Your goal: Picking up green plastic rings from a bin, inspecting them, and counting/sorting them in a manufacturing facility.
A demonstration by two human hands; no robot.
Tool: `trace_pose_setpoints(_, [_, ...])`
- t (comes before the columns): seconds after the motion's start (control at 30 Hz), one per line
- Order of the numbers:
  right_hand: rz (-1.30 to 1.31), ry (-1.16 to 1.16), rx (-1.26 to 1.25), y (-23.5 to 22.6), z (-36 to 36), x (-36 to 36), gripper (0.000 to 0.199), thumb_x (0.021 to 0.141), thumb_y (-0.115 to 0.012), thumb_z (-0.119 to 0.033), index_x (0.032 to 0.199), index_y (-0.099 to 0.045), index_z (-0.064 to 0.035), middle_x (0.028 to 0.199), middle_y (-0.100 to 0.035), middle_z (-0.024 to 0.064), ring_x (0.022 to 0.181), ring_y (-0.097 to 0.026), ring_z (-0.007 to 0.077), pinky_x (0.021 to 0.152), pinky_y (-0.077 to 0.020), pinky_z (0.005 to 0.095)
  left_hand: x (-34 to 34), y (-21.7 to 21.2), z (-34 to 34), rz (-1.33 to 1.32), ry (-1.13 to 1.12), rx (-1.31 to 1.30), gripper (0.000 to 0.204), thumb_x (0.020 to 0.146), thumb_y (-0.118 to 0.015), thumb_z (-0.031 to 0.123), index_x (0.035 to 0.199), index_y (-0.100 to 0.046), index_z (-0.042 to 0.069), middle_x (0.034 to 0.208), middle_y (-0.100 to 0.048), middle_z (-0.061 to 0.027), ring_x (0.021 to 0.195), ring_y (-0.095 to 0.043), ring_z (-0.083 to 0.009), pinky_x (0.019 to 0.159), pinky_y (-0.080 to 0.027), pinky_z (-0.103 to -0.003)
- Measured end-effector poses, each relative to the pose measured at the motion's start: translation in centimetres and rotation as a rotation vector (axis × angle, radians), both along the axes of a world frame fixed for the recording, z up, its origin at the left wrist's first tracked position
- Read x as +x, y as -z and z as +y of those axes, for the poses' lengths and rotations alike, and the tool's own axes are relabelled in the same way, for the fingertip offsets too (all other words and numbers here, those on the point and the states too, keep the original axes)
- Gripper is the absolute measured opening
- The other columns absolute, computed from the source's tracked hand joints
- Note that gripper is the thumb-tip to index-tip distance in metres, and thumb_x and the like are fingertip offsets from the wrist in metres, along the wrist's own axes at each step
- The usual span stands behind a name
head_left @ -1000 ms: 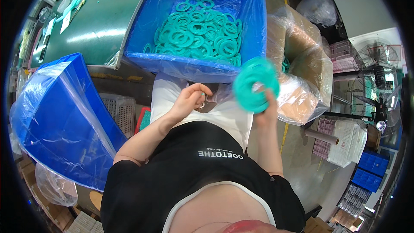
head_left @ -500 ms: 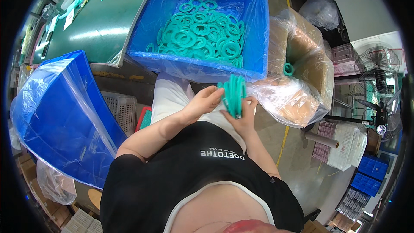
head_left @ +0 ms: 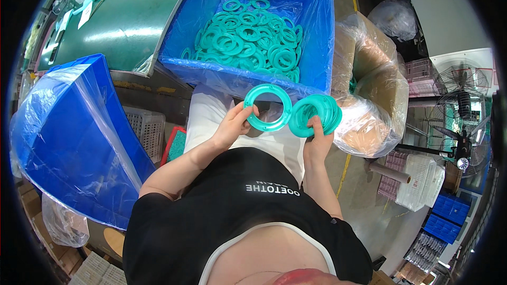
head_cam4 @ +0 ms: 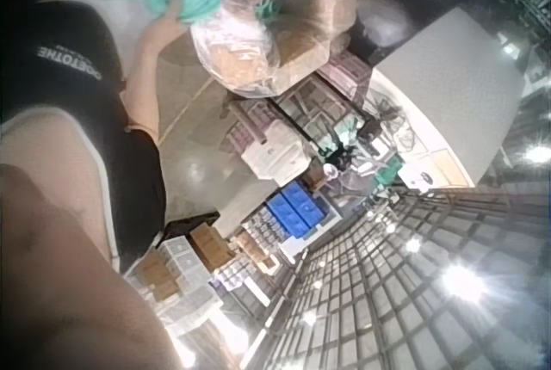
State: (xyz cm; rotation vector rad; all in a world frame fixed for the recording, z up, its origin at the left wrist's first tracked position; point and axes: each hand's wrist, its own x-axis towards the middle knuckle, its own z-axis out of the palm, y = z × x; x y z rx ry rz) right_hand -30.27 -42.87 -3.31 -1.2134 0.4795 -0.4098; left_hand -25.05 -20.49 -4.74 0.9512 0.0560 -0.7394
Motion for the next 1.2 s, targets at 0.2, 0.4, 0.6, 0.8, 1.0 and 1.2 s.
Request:
trace_pose_setpoints(0.2, [0.145, -0.245, 0.213, 0.3, 2.7, -1.0, 0.039, 0.081, -0.070, -0.010, 0.113, -0.051, -0.0008, 0.099, -0.059, 0.0047, 0.086, -0.057, 0.0134, 0.081, -0.0451, 0.0298, -0.4, 0.1, 0.2, -0.149, 0.209, 0.047, 0.022, 0.099, -0.043, 0.027, 0.095, -0.055, 0.010, 0.074, -0.047, 0.0063, 0.054, -0.032, -0.0004, 0.048, -0.025, -0.017])
trace_pose_setpoints(0.4, [0.208, -0.428, 0.168, -0.3, 3.0, -0.8, 0.047, 0.077, -0.072, -0.009, 0.118, -0.050, 0.0007, 0.103, -0.060, 0.0065, 0.092, -0.059, 0.0157, 0.085, -0.0464, 0.0311, -0.6, 0.7, 0.6, -0.254, 0.138, 0.127, 0.024, 0.098, -0.045, 0.033, 0.097, -0.057, 0.012, 0.078, -0.050, 0.0083, 0.061, -0.039, 0.0000, 0.053, -0.029, -0.017])
trace_pose_setpoints(0.6, [0.174, -0.348, 0.145, -0.2, 3.2, -0.8, 0.040, 0.079, -0.072, -0.010, 0.113, -0.054, -0.0010, 0.101, -0.061, 0.0053, 0.090, -0.058, 0.0140, 0.082, -0.0459, 0.0292, -0.3, 0.7, 1.6, 0.003, 0.243, -0.118, 0.025, 0.099, -0.045, 0.028, 0.112, -0.054, 0.009, 0.087, -0.056, 0.0046, 0.067, -0.043, 0.0010, 0.051, -0.030, -0.016])
trace_pose_setpoints(0.8, [0.146, -0.119, 0.163, 1.0, 4.1, -1.0, 0.035, 0.084, -0.067, -0.013, 0.115, -0.053, -0.0018, 0.105, -0.060, 0.0053, 0.093, -0.058, 0.0137, 0.087, -0.0439, 0.0289, -1.5, -0.2, -0.1, -0.120, 0.350, 0.033, 0.025, 0.098, -0.046, 0.030, 0.105, -0.055, 0.008, 0.083, -0.054, 0.0051, 0.059, -0.033, 0.0000, 0.049, -0.023, -0.016])
trace_pose_setpoints(1.0, [0.270, -0.415, 0.171, 1.8, 0.6, -0.6, 0.044, 0.079, -0.071, -0.018, 0.114, -0.053, 0.0005, 0.101, -0.062, 0.0060, 0.085, -0.060, 0.0125, 0.071, -0.0486, 0.0257, 0.2, 0.6, 0.0, -0.272, 0.242, 0.212, 0.035, 0.098, -0.045, 0.032, 0.081, -0.059, 0.005, 0.072, -0.055, 0.0021, 0.067, -0.048, -0.0056, 0.063, -0.039, -0.021])
trace_pose_setpoints(1.2, [0.317, -0.604, 0.155, 0.3, -0.5, -0.1, 0.043, 0.073, -0.075, -0.019, 0.109, -0.057, -0.0027, 0.088, -0.062, 0.0011, 0.071, -0.056, 0.0051, 0.058, -0.0421, 0.0188, 0.0, -1.9, -0.9, -0.151, 0.210, 0.207, 0.036, 0.099, -0.043, 0.034, 0.088, -0.060, 0.005, 0.075, -0.055, 0.0020, 0.068, -0.049, -0.0056, 0.063, -0.041, -0.022])
